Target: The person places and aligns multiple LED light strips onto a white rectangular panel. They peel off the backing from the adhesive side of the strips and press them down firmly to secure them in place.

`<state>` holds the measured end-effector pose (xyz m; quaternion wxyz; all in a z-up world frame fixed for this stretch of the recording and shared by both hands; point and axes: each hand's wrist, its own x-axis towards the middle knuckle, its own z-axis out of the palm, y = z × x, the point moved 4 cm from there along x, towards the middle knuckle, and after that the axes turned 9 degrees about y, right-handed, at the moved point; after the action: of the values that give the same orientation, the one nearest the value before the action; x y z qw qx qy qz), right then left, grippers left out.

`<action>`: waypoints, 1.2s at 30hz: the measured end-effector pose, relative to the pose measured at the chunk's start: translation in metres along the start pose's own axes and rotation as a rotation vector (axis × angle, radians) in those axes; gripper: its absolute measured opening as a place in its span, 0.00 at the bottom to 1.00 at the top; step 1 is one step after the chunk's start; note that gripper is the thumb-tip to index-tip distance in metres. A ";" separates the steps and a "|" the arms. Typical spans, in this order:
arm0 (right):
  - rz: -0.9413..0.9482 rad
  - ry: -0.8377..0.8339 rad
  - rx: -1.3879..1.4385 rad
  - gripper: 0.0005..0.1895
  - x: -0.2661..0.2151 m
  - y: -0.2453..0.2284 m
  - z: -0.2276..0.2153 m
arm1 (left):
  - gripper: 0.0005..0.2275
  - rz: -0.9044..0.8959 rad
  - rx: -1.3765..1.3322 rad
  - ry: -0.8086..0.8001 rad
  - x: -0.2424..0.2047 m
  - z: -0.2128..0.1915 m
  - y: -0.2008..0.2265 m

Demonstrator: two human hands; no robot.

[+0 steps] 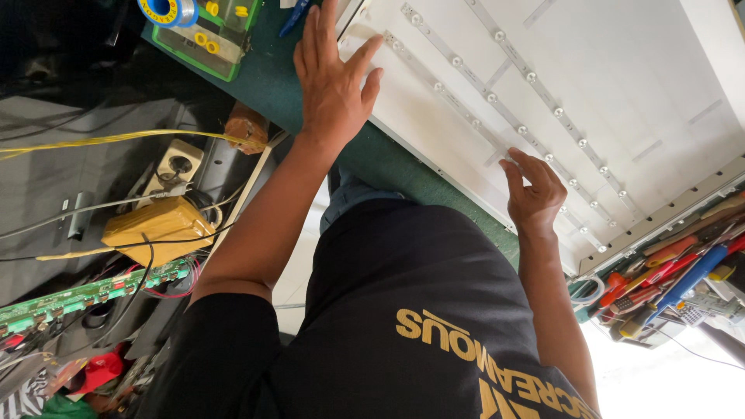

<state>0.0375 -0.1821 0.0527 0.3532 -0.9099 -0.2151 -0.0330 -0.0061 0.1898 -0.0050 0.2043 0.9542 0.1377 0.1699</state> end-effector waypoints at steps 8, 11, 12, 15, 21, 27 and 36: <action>0.029 -0.007 -0.011 0.06 -0.001 0.001 0.001 | 0.18 -0.002 0.018 -0.016 -0.001 0.003 0.000; 0.021 -0.004 -0.012 0.06 0.000 0.001 0.001 | 0.19 0.001 0.022 -0.022 0.000 0.001 0.001; 0.005 0.002 -0.015 0.06 0.000 0.000 0.001 | 0.18 0.006 0.026 -0.020 0.001 0.000 0.001; 0.017 0.000 -0.009 0.06 0.000 0.001 0.001 | 0.18 0.003 0.040 -0.028 0.001 0.000 0.001; 0.063 -0.005 -0.002 0.07 -0.003 0.006 0.002 | 0.18 0.004 0.040 -0.022 0.000 0.001 0.002; 0.036 0.009 -0.006 0.05 0.001 0.002 0.002 | 0.19 -0.002 0.048 -0.024 0.005 -0.005 0.006; 0.025 0.013 -0.013 0.07 0.000 0.008 0.002 | 0.19 -0.008 0.034 -0.035 0.008 -0.009 0.008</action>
<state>0.0410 -0.1854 0.0461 0.3492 -0.9145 -0.2014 -0.0357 -0.0002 0.1886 0.0081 0.1912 0.9598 0.1407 0.1501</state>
